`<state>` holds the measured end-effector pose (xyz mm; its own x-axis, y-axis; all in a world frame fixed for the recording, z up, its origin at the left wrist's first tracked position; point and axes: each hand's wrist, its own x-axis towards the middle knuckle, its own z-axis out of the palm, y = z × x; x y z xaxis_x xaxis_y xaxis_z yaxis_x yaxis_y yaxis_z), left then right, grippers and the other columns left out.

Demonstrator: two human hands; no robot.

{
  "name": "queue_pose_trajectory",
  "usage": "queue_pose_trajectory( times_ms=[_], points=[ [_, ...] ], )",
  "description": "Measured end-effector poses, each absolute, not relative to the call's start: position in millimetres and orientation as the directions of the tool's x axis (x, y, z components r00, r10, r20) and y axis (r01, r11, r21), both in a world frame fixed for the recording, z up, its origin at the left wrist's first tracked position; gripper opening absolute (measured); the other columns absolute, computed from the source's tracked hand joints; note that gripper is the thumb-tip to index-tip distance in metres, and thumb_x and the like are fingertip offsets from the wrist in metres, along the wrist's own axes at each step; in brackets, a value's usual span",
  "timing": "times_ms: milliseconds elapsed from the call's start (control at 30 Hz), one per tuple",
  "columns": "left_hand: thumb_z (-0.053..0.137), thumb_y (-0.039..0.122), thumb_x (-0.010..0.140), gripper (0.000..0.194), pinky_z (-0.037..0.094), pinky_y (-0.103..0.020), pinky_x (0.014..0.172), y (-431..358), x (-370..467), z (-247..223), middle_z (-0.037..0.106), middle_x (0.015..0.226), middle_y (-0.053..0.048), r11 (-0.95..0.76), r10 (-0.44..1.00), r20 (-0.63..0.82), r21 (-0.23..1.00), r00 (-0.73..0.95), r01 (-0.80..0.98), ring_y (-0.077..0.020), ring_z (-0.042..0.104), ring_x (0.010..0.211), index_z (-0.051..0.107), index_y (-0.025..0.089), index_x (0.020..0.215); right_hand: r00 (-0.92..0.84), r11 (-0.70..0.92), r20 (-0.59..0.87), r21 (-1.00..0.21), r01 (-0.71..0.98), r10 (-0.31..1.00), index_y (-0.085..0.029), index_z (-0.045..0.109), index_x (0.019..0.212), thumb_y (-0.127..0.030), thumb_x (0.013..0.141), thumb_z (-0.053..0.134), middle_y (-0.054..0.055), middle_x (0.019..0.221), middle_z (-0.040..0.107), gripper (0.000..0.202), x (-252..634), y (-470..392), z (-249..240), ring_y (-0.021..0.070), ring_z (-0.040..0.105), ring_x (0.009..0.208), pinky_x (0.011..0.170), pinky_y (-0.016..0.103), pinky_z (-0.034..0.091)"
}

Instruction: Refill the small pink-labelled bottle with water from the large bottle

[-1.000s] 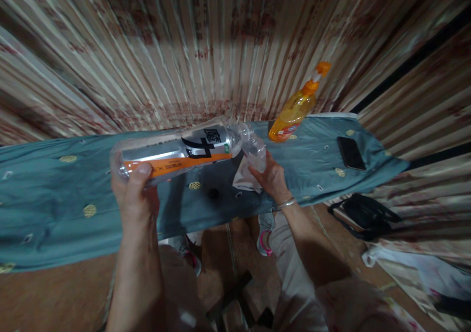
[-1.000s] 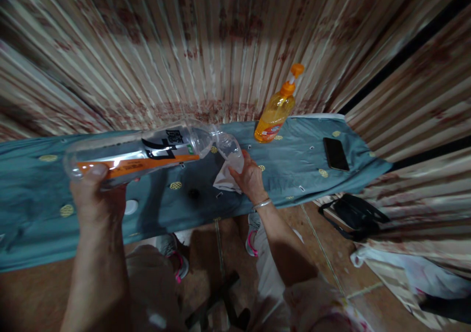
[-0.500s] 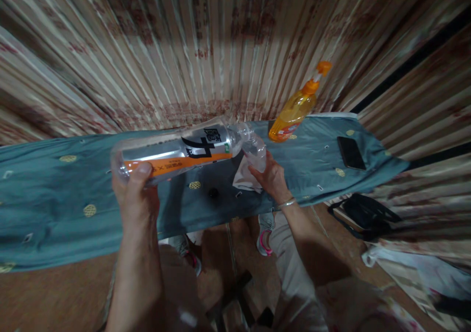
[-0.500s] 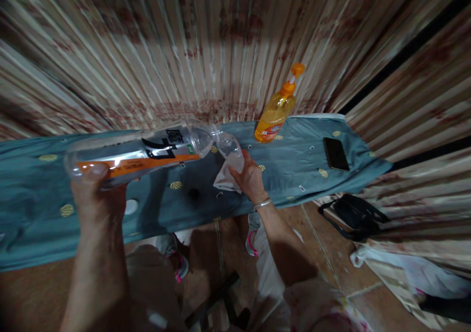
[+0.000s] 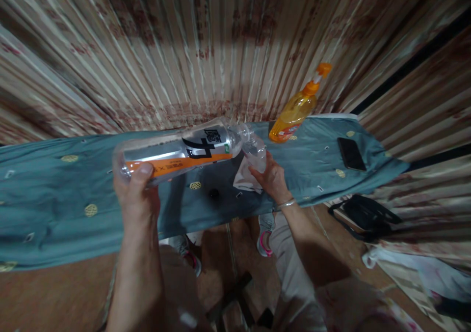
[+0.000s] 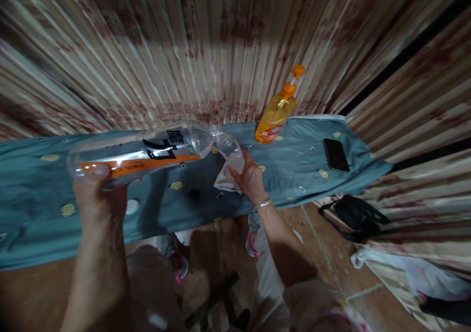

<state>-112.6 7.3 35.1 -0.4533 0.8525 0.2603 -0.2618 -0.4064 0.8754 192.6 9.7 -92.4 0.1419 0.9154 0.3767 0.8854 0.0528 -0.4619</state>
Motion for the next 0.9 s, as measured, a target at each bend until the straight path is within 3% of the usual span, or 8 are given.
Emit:
queue_pose_trajectory(
  times_ms=[233, 433, 600, 900],
  points=[
    [0.090, 0.042, 0.050, 0.062, 0.060, -0.035, 0.060, 7.3, -111.1, 34.9, 0.067, 0.090, -0.002, -0.413, 0.852, 0.279, 0.879, -0.443, -0.240, -0.0170, 0.059, 0.071, 0.072, 0.026, 0.107, 0.146, 0.036, 0.352, -0.462, 0.886, 0.925, -0.010, 0.053, 0.152, -0.045, 0.093, 0.073, 0.023, 0.116, 0.080, 0.071, 192.2, 9.1, -92.3, 0.0353, 0.078, 0.103, 0.092, 0.050, 0.063],
    [0.095, 0.040, 0.046, 0.068, 0.060, -0.029, 0.056, 8.3, -113.2, 33.8, 0.066, 0.085, 0.001, -0.413, 0.855, 0.263, 0.867, -0.447, -0.280, -0.0157, 0.062, 0.068, 0.072, 0.025, 0.107, 0.145, 0.029, 0.350, -0.448, 0.894, 0.926, -0.004, 0.053, 0.149, -0.049, 0.092, 0.074, 0.027, 0.117, 0.080, 0.075, 191.6, 9.2, -88.8, 0.0367, 0.079, 0.104, 0.090, 0.046, 0.063],
    [0.094, 0.038, 0.043, 0.062, 0.061, -0.030, 0.054, 9.7, -113.9, 32.4, 0.067, 0.084, 0.001, -0.417, 0.845, 0.254, 0.863, -0.470, -0.284, -0.0156, 0.063, 0.066, 0.072, 0.023, 0.099, 0.137, 0.047, 0.358, -0.463, 0.885, 0.924, -0.013, 0.050, 0.155, -0.044, 0.095, 0.073, 0.023, 0.118, 0.081, 0.072, 192.5, 8.6, -88.8, 0.0369, 0.079, 0.105, 0.088, 0.048, 0.064],
    [0.094, 0.041, 0.047, 0.052, 0.063, -0.035, 0.059, 9.3, -114.6, 31.8, 0.066, 0.081, 0.001, -0.434, 0.846, 0.289, 0.861, -0.448, -0.264, -0.0161, 0.063, 0.067, 0.069, 0.022, 0.089, 0.145, 0.041, 0.347, -0.478, 0.878, 0.926, -0.012, 0.051, 0.153, -0.042, 0.092, 0.075, 0.022, 0.119, 0.080, 0.071, 193.0, 8.6, -89.1, 0.0365, 0.078, 0.106, 0.092, 0.050, 0.064]
  ],
)
